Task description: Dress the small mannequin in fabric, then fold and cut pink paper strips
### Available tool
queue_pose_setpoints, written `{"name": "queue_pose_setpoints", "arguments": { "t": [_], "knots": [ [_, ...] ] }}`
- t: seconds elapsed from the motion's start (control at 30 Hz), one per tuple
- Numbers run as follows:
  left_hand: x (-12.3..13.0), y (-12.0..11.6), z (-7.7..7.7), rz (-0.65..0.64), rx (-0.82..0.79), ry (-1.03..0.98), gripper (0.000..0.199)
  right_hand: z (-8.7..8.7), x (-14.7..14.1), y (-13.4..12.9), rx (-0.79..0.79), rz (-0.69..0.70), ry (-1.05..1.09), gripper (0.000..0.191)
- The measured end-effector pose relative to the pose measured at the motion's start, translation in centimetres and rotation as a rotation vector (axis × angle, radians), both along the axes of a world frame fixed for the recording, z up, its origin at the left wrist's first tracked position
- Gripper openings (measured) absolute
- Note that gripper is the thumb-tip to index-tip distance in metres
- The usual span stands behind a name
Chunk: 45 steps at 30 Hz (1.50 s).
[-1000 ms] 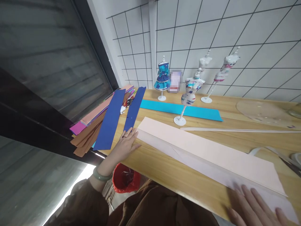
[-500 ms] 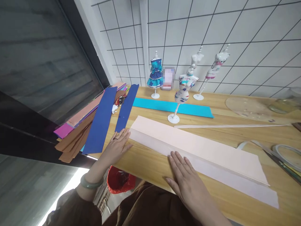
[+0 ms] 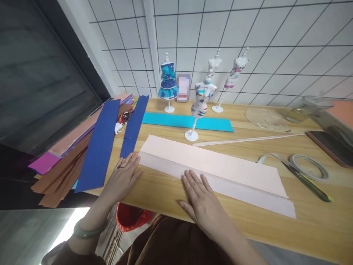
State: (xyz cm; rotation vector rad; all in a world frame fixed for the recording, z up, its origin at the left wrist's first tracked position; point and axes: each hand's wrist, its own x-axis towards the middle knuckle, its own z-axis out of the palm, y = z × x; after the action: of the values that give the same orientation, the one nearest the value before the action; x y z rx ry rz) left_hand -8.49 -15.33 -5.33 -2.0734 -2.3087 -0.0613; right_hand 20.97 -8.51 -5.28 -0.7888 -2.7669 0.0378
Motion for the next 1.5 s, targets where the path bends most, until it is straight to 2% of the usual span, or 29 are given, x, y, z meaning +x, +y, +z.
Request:
{"name": "queue_pose_setpoints", "arguments": {
  "t": [0.13,0.37,0.6,0.83,0.97,1.1,1.23,1.5],
  "knots": [
    [-0.4,0.0,-0.4,-0.010,0.008,0.011,0.057,0.2,3.3,0.3,0.017,-0.009,-0.037,0.063],
    [-0.9,0.1,-1.0,-0.031,0.006,0.054,0.059,-0.2,11.0,1.4,0.046,-0.159,-0.120,0.069],
    [-1.4,0.1,-1.4,-0.050,0.043,0.062,0.059,-0.5,16.7,1.8,0.046,-0.258,-0.133,0.067],
    [-2.0,0.1,-1.8,-0.070,0.049,0.047,0.057,-1.3,22.0,2.3,0.043,-0.449,-0.158,0.067],
    [-2.1,0.1,-1.9,-0.061,0.022,0.078,0.057,-0.9,22.6,1.7,0.083,-0.519,-0.094,0.069],
    [-2.2,0.1,-1.8,-0.054,-0.001,0.089,0.057,0.0,20.1,0.0,0.072,-0.389,-0.101,0.071],
    [-2.4,0.2,-2.0,-0.059,0.005,0.090,0.057,-0.2,18.4,-0.8,0.071,-0.290,-0.150,0.070],
    [-3.3,0.1,-2.3,-0.104,0.024,0.036,0.056,-1.1,22.1,-0.5,0.101,-0.422,-0.125,0.066]
  ]
}}
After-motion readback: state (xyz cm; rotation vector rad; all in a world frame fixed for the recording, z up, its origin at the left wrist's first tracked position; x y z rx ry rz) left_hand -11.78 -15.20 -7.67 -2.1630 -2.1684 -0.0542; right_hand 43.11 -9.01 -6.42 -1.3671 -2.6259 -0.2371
